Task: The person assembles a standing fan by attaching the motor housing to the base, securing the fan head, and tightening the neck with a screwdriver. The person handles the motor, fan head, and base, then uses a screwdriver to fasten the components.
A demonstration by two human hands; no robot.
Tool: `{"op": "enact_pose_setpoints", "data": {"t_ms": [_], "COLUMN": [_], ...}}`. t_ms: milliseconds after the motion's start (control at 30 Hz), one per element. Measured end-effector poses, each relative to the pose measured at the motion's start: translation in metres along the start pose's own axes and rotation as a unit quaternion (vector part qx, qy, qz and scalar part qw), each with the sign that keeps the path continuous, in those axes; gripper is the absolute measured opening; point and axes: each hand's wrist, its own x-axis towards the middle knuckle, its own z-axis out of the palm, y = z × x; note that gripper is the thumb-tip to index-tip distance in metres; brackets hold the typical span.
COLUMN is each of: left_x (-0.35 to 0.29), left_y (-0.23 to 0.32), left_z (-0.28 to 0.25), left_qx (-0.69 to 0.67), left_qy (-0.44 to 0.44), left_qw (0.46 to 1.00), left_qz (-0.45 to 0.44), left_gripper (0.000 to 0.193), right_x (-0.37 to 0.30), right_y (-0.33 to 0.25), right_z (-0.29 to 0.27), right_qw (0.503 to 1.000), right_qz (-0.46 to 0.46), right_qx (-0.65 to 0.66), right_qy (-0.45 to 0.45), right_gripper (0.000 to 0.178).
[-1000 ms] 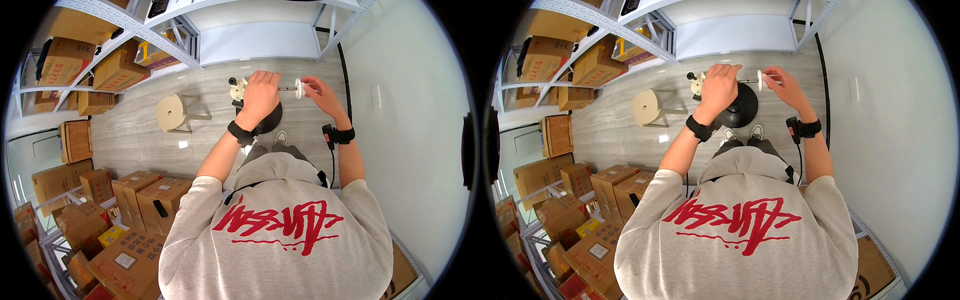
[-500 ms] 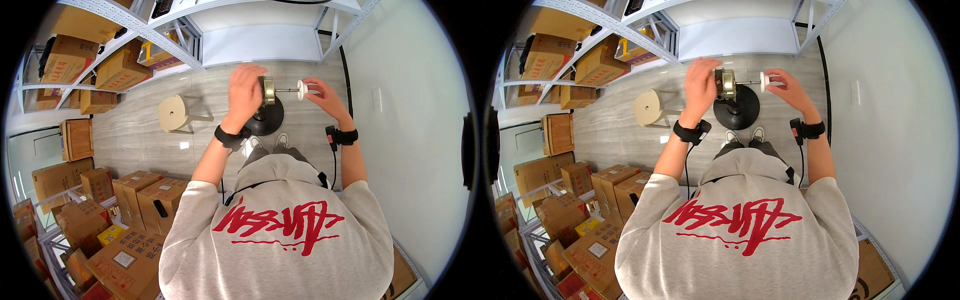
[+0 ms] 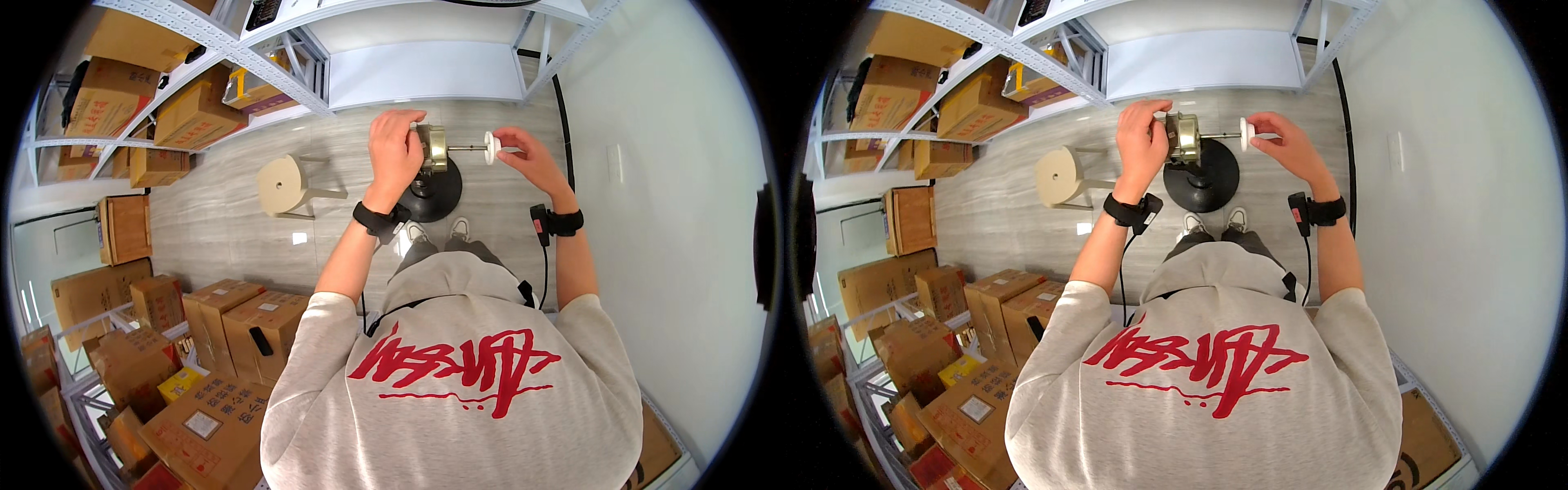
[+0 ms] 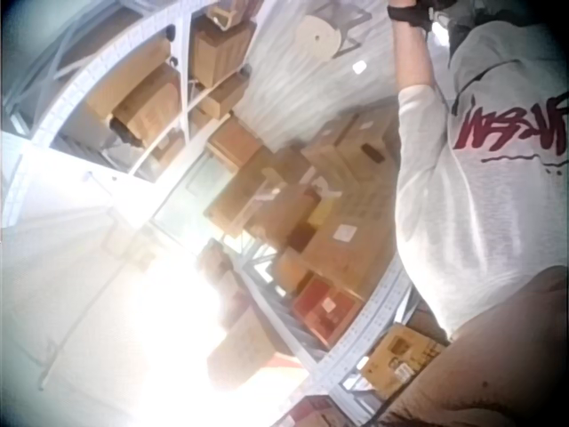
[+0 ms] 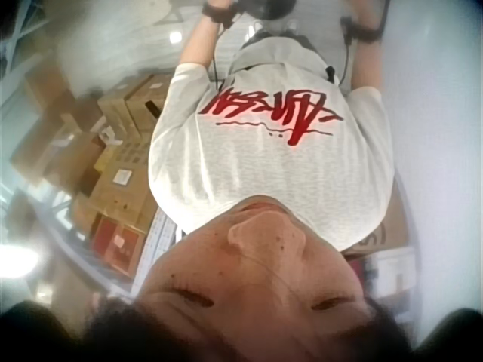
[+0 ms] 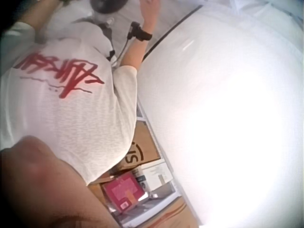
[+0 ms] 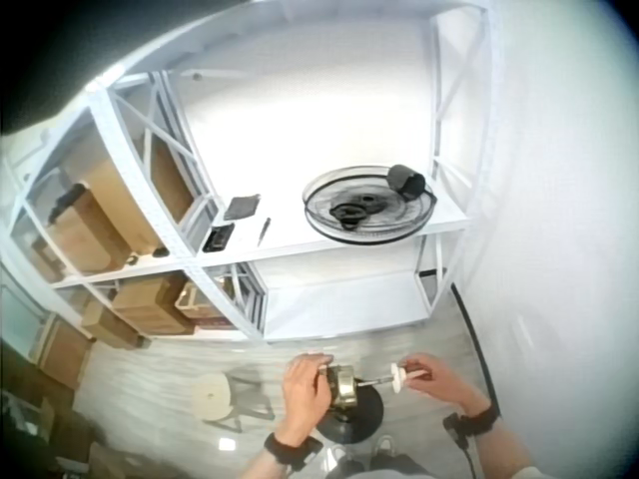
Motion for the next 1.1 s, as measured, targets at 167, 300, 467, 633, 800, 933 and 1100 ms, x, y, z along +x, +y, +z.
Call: {"op": "enact_pose_setpoints", "data": {"t_ms": [167,300,467,633,800,933,1100], "left_x": [-0.004,-0.004,-0.005,-0.004,-0.005,-0.005,-0.001], "left_y": [0.000,-0.001,-0.002,0.002,0.000,0.005,0.016], "left_z": [0.004,0.006,0.006,0.005,0.007,0.005,0.004], "left_qx": [0.098,0.109,0.123,0.121,0.120,0.119,0.110], "left_qy": [-0.029,-0.015,-0.024,-0.019,-0.021,-0.036,-0.030], "left_qw": [0.993,0.992,0.990,0.991,0.991,0.991,0.988], "left_qz": [0.055,0.063,0.059,0.062,0.060,0.043,0.103], "left_gripper": [0.029,0.028,0.026,0.026,0.026,0.025,0.025], "right_x": [0.003,-0.001,0.003,0.001,0.004,0.005,0.000], "right_y": [0.008,0.000,0.008,0.000,0.002,0.007,-0.007], "right_z": [-0.003,0.003,-0.004,0.004,0.001,-0.002,-0.001], "right_qw": [0.996,0.999,0.998,0.999,0.999,0.993,0.999], "right_qz": [0.093,0.021,0.061,0.039,0.041,0.101,0.033], "right_qx": [0.004,-0.011,0.023,0.000,0.029,0.049,0.010], "right_qy": [0.001,0.026,-0.016,0.021,-0.010,-0.025,-0.033], "right_gripper": [0.032,0.030,0.032,0.030,0.032,0.037,0.039]}}
